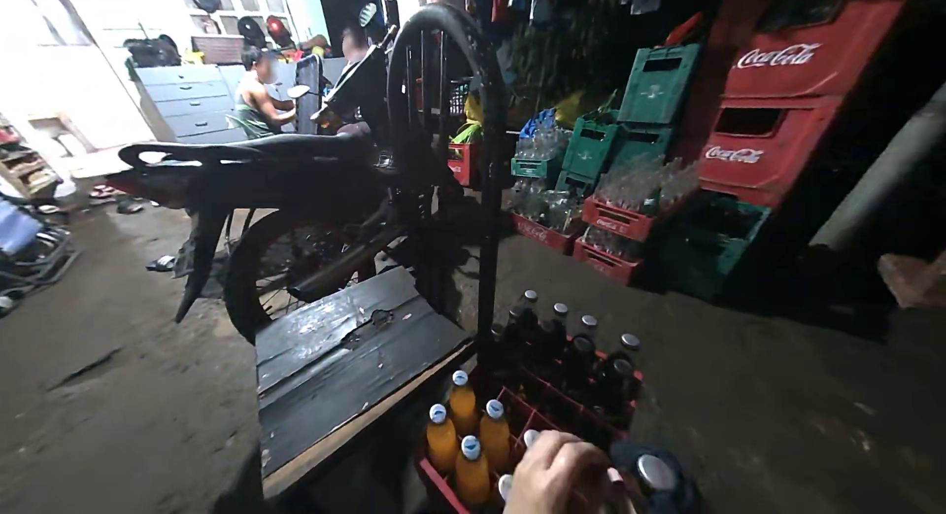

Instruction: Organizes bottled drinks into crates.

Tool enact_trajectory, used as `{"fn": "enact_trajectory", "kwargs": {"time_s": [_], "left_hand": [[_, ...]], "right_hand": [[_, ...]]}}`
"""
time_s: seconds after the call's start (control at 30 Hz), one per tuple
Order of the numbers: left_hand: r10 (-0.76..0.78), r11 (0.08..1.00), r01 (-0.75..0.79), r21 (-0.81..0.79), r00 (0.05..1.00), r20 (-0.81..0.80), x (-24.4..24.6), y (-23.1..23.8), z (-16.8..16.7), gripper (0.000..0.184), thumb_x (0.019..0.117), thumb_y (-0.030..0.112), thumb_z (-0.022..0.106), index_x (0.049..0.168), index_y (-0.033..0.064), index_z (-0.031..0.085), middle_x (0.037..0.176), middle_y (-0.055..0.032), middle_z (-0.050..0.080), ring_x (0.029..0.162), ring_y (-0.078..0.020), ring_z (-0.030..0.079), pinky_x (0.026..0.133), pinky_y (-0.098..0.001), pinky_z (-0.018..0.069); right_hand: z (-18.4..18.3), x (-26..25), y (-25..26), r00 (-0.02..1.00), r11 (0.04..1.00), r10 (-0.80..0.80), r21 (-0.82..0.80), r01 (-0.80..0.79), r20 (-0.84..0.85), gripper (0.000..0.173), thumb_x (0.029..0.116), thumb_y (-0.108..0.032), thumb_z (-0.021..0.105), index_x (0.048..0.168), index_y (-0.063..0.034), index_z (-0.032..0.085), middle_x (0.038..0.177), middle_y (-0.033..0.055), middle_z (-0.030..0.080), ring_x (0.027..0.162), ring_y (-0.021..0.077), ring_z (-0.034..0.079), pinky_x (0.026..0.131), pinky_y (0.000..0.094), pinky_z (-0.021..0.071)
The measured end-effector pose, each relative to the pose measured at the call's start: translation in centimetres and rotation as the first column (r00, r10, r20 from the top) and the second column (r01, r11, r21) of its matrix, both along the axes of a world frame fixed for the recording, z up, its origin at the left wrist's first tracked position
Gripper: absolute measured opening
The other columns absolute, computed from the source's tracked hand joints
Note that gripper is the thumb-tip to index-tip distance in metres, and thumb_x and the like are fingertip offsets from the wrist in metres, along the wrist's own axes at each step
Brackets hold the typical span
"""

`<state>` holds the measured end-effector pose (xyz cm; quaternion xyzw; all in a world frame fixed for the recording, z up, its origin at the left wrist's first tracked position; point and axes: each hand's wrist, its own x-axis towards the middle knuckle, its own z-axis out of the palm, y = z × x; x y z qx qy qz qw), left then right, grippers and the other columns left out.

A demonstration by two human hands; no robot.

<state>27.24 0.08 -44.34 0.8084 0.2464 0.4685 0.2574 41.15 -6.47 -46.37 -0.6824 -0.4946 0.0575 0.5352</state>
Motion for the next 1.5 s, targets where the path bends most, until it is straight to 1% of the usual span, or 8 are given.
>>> {"fn": "enact_trajectory", "kwargs": {"time_s": [0.13,0.33,0.6,0.87,1.1,1.27,1.4,1.5], "left_hand": [[-0.2,0.976,0.201,-0.086,0.98,0.017,2.8,-0.1,1.3,0.025,0.0944,0.006,0.067,0.115,-0.007,0.07,0.113,-0.0229,0.07,0.104,-0.029,0.07,0.092,-0.0369,0.058],[-0.273,0.953,0.258,-0.162,0.959,-0.075,3.5,0.7,1.9,0.032,0.0929,0.019,0.072,0.117,-0.0026,0.07,0.108,-0.0154,0.072,0.098,-0.0187,0.071,0.089,-0.0323,0.0588],[-0.266,0.943,0.219,-0.251,0.948,-0.173,3.8,1.0,3.1,0.035,0.0906,0.025,0.078,0.112,0.0,0.067,0.094,-0.004,0.077,0.086,-0.006,0.074,0.081,-0.0237,0.062],[-0.076,0.997,0.063,-0.053,0.948,-0.309,5.1,1.5,3.1,0.033,0.0886,0.038,0.076,0.094,0.0053,0.075,0.088,-0.0058,0.072,0.078,-0.0142,0.07,0.072,-0.0343,0.0584],[0.21,0.977,-0.202,0.067,0.969,-0.13,1.5,0.8,1.9,0.029,0.087,0.032,0.074,0.078,0.0042,0.072,0.073,-0.0034,0.069,0.064,-0.0068,0.064,0.06,-0.0248,0.0528],[0.187,0.981,-0.19,0.049,0.981,0.06,-3.7,-0.4,3.6,0.024,0.0907,0.022,0.073,0.082,-0.0004,0.071,0.075,0.0008,0.067,0.071,0.006,0.061,0.067,-0.0102,0.0514],[0.181,0.974,-0.185,0.129,0.983,0.04,-6.2,-2.6,3.9,0.027,0.0936,0.032,0.072,0.087,0.0058,0.071,0.079,0.0011,0.068,0.076,0.0044,0.063,0.07,-0.0104,0.0528],[0.203,0.965,-0.196,0.173,0.979,-0.026,-6.8,-4.0,2.1,0.028,0.0907,0.034,0.074,0.085,0.0075,0.07,0.076,-0.0005,0.067,0.073,0.0008,0.064,0.068,-0.0124,0.0536]], "right_hand": [[1.8,-0.9,-0.9,0.991,0.986,-0.084,-0.153,0.068,-0.102,0.059,0.0846,-0.02,0.078,0.122,0.0202,0.057,0.111,0.0293,0.069,0.104,0.0271,0.069,0.097,0.0378,0.0534],[-3.1,-1.9,-2.0,0.954,0.987,-0.058,0.127,0.099,-0.294,0.085,0.0711,-0.033,0.089,0.124,0.0209,0.051,0.111,0.0147,0.069,0.103,-0.0046,0.064,0.094,0.0135,0.051],[-12.8,-3.4,-2.2,0.934,0.978,-0.184,0.038,0.205,-0.307,0.078,0.0708,-0.024,0.087,0.127,0.0203,0.055,0.116,0.0228,0.07,0.109,0.0162,0.069,0.101,0.0291,0.0533],[-5.3,-3.8,-0.6,0.903,0.938,-0.104,0.262,0.228,-0.416,0.094,0.0661,-0.027,0.089,0.134,0.0209,0.045,0.119,0.0152,0.068,0.108,-0.0009,0.065,0.099,0.0162,0.0513],[-12.8,-4.1,-1.8,0.934,0.994,-0.055,0.068,0.084,-0.352,0.083,0.0728,-0.028,0.09,0.132,0.0157,0.052,0.125,0.0228,0.065,0.117,0.0184,0.065,0.104,0.0295,0.0519],[-10.2,-0.7,-4.6,0.819,0.996,0.085,0.039,-0.076,-0.567,0.073,0.0665,-0.027,0.094,0.122,0.0078,0.062,0.108,0.0037,0.074,0.099,-0.0005,0.068,0.092,0.0194,0.0567],[-5.3,2.7,-0.4,0.793,0.958,-0.112,0.146,0.245,-0.598,0.05,0.0914,-0.017,0.073,0.124,0.0161,0.055,0.108,0.0083,0.069,0.098,-0.004,0.063,0.09,0.0147,0.0527],[-3.5,5.3,6.4,0.834,0.964,-0.083,0.169,0.206,-0.545,0.057,0.0907,-0.019,0.077,0.136,0.0063,0.052,0.117,0.0115,0.069,0.106,0.0074,0.067,0.096,0.0276,0.0562]]}}
